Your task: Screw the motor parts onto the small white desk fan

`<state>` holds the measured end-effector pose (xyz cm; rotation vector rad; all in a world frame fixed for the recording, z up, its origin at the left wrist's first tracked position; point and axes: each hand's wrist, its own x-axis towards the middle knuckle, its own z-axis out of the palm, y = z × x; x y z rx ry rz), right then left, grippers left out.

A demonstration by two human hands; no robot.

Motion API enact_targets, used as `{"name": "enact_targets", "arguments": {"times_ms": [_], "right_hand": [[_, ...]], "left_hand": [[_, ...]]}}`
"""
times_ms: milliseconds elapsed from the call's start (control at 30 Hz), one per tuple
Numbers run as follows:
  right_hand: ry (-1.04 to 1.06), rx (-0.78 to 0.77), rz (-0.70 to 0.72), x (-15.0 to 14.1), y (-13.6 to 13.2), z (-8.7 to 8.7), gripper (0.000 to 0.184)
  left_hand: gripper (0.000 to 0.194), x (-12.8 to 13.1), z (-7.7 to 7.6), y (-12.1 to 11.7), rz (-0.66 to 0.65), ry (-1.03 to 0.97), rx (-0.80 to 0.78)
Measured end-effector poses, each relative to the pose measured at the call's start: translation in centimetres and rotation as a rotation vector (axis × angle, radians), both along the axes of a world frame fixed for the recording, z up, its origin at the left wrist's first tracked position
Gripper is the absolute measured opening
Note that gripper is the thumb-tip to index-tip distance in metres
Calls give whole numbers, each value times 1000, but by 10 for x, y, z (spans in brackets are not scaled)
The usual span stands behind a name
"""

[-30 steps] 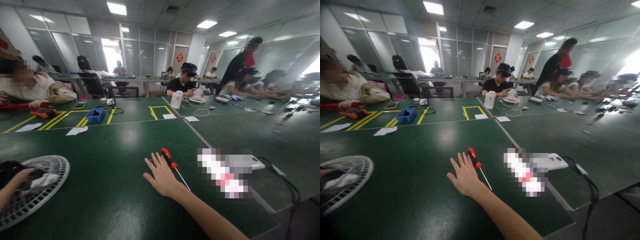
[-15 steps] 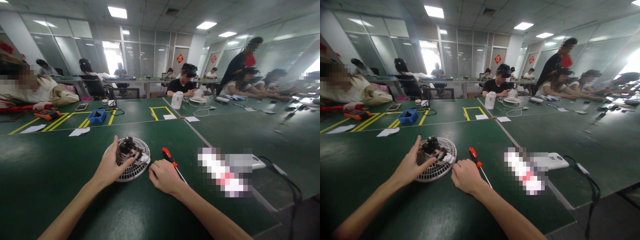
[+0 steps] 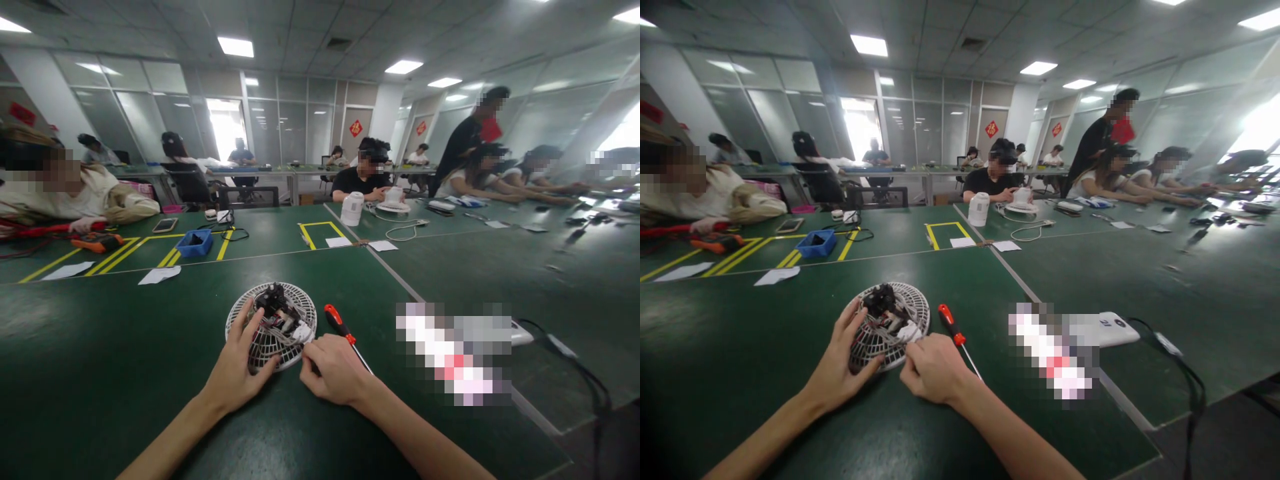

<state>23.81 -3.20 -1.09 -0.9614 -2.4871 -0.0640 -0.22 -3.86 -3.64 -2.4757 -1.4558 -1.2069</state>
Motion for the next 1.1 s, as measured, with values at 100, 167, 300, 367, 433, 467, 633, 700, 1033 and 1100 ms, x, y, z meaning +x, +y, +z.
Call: {"name": "enact_targets", "arguments": {"times_ms": [100,167,300,367,433,467,633,700,1033,1100], "right_hand": [[-6,11,-6,3,0,0,8],[-13,48,9,3,-1,-2,6],[12,149,79,-4,-6,-10,10],[44,176,111,-9,-8,-13,11],[66,168,141,-12,-9,-13,12],[72,154,153,-13,-9,-12,14],[124,136,163,-14,-9,-8,25],[125,144,146,-15,-8,-11,21],[83,114,117,-14,-4,-26,19],[90,97,121,-14,-4,-26,21]], "left_hand": [[85,6,-6,-3,-1,32,107],[84,10,-8,-3,-25,61,147],[77,16,-11,0,-52,88,178],[73,18,-13,2,-48,68,187],[70,18,-13,2,-54,60,201],[69,19,-13,1,-59,61,215],[63,20,-8,-6,-97,83,329],[60,21,-6,-8,-105,100,370],[42,19,-7,-7,-100,97,453],[40,19,-6,-7,-104,100,468]]}}
